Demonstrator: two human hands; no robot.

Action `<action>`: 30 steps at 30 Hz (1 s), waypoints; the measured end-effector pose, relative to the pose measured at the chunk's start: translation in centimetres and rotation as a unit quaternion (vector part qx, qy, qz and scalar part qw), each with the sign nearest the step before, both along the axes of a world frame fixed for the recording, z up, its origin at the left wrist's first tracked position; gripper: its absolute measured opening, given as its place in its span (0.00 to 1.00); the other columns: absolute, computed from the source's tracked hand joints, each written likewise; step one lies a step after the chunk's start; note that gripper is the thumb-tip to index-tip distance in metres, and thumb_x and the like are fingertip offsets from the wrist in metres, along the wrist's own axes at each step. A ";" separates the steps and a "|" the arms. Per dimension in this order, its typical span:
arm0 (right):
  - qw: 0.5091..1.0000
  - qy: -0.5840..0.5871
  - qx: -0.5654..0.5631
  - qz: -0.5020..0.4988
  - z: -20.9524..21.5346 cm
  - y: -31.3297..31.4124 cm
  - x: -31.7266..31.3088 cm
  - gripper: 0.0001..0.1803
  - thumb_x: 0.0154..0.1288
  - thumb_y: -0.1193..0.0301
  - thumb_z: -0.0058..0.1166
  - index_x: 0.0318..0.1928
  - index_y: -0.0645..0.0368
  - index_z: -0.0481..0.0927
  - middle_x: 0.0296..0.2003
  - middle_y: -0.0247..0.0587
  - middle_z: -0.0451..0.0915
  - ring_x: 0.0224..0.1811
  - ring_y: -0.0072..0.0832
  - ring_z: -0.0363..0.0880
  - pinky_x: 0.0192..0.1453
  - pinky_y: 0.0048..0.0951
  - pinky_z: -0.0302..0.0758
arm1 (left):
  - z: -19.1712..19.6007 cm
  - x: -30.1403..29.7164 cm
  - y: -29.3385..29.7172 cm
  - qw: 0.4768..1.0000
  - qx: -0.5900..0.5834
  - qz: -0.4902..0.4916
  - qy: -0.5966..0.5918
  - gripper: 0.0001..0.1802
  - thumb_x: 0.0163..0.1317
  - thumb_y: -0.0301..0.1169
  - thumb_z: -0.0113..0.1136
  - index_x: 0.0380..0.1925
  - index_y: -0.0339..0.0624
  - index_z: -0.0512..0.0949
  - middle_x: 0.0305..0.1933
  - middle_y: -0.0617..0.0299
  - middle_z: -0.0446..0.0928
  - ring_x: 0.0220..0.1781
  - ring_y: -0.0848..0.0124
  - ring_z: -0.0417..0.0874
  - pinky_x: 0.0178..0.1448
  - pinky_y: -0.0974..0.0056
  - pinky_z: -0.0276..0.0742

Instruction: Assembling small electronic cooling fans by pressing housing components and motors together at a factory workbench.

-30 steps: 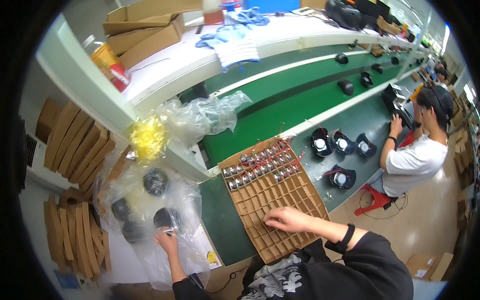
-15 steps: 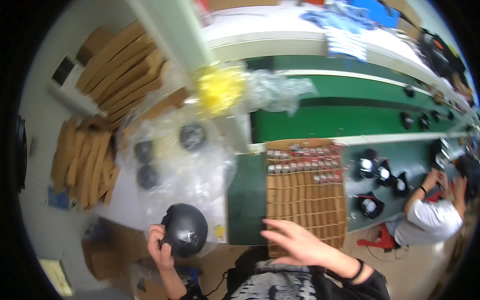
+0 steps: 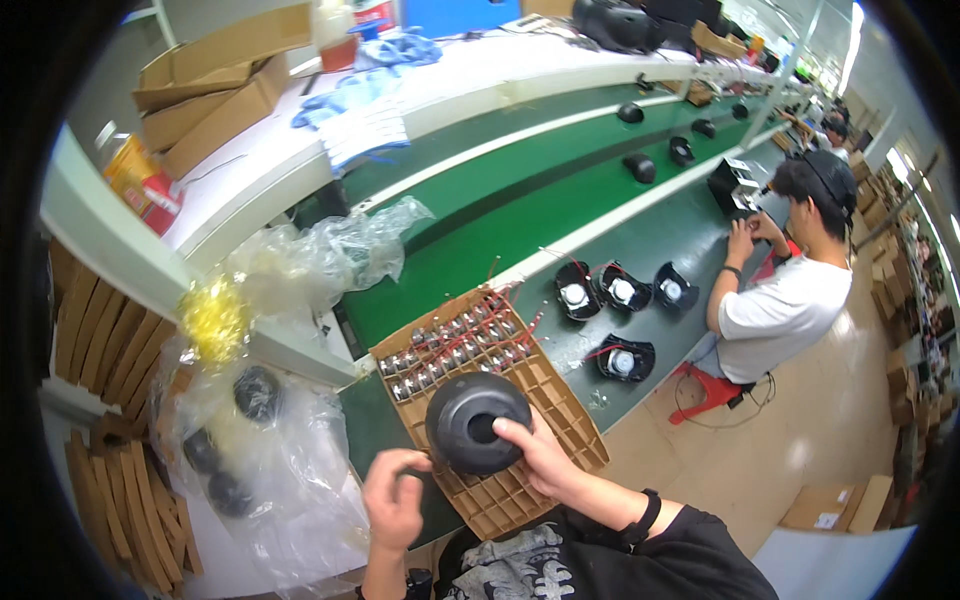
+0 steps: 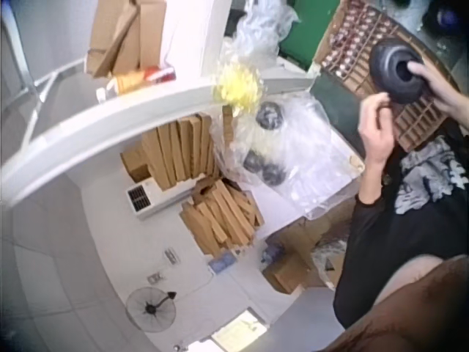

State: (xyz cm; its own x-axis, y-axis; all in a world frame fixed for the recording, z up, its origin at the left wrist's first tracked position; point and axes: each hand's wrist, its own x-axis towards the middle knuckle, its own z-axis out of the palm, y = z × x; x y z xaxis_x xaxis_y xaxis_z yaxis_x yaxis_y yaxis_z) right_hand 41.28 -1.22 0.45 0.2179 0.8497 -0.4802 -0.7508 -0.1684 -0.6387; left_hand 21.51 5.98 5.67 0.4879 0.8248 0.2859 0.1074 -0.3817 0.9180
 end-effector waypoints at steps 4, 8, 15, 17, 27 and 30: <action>0.994 -0.023 -0.041 -0.098 -0.1 -1.2 0.8 0.34 0.60 0.70 0.60 0.63 0.61 0.58 0.55 0.41 0.71 0.59 0.28 0.69 0.64 0.33 0.67 | -0.2 2.8 -2.2 0.978 -0.130 -0.159 -0.025 0.20 0.64 0.33 0.56 0.53 0.31 0.71 0.53 0.48 0.74 0.55 0.60 0.76 0.59 0.60 0.70; 0.857 -0.492 0.043 -0.151 -2.0 -2.1 0.3 0.59 0.41 0.62 0.76 0.68 0.62 0.47 0.59 0.49 0.60 0.63 0.38 0.61 0.68 0.37 0.59 | -1.5 4.7 -1.7 0.841 -0.463 -0.163 -0.229 0.31 0.72 0.41 0.42 0.66 0.32 0.52 0.68 0.45 0.60 0.70 0.55 0.60 0.73 0.53 0.52; 0.595 -0.760 0.235 -0.110 -2.0 -1.2 -0.3 0.53 0.37 0.55 0.76 0.63 0.49 0.57 0.54 0.49 0.62 0.57 0.44 0.64 0.66 0.58 0.59 | -3.0 5.8 -1.5 0.717 -0.589 0.092 -0.361 0.27 0.73 0.48 0.33 0.59 0.38 0.65 0.60 0.55 0.71 0.62 0.63 0.69 0.66 0.53 0.63; 0.619 -0.737 0.268 0.036 -0.9 -1.2 -0.8 0.50 0.37 0.54 0.75 0.61 0.49 0.61 0.55 0.48 0.61 0.55 0.44 0.65 0.67 0.57 0.57 | -3.8 4.8 -0.6 0.723 -0.573 0.111 -0.370 0.25 0.73 0.46 0.34 0.59 0.40 0.66 0.58 0.57 0.71 0.60 0.66 0.71 0.65 0.56 0.65; 0.703 -0.648 0.288 0.051 2.6 1.9 -0.7 0.11 0.50 0.80 0.63 0.36 0.62 0.79 0.33 0.41 0.76 0.34 0.37 0.75 0.38 0.33 0.73 | -3.6 2.9 -1.3 0.862 -0.375 0.196 -0.278 0.23 0.73 0.36 0.42 0.62 0.36 0.55 0.59 0.53 0.65 0.58 0.67 0.69 0.63 0.61 0.65; 0.705 -0.634 0.300 0.103 2.3 2.3 -0.8 0.08 0.53 0.78 0.60 0.35 0.62 0.76 0.34 0.42 0.74 0.37 0.39 0.74 0.41 0.33 0.73 | -3.3 2.7 -1.2 0.873 -0.357 0.199 -0.265 0.24 0.73 0.37 0.42 0.63 0.37 0.55 0.58 0.53 0.67 0.57 0.66 0.71 0.61 0.61 0.68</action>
State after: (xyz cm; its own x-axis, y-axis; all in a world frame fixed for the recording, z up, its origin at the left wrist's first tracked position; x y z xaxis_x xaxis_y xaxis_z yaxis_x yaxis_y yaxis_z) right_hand 40.48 1.10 2.78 -0.0091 0.8928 0.4504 0.4894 0.3967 -0.7766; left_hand 24.24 4.82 2.33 0.0776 0.9589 -0.2728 -0.4111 0.2800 0.8675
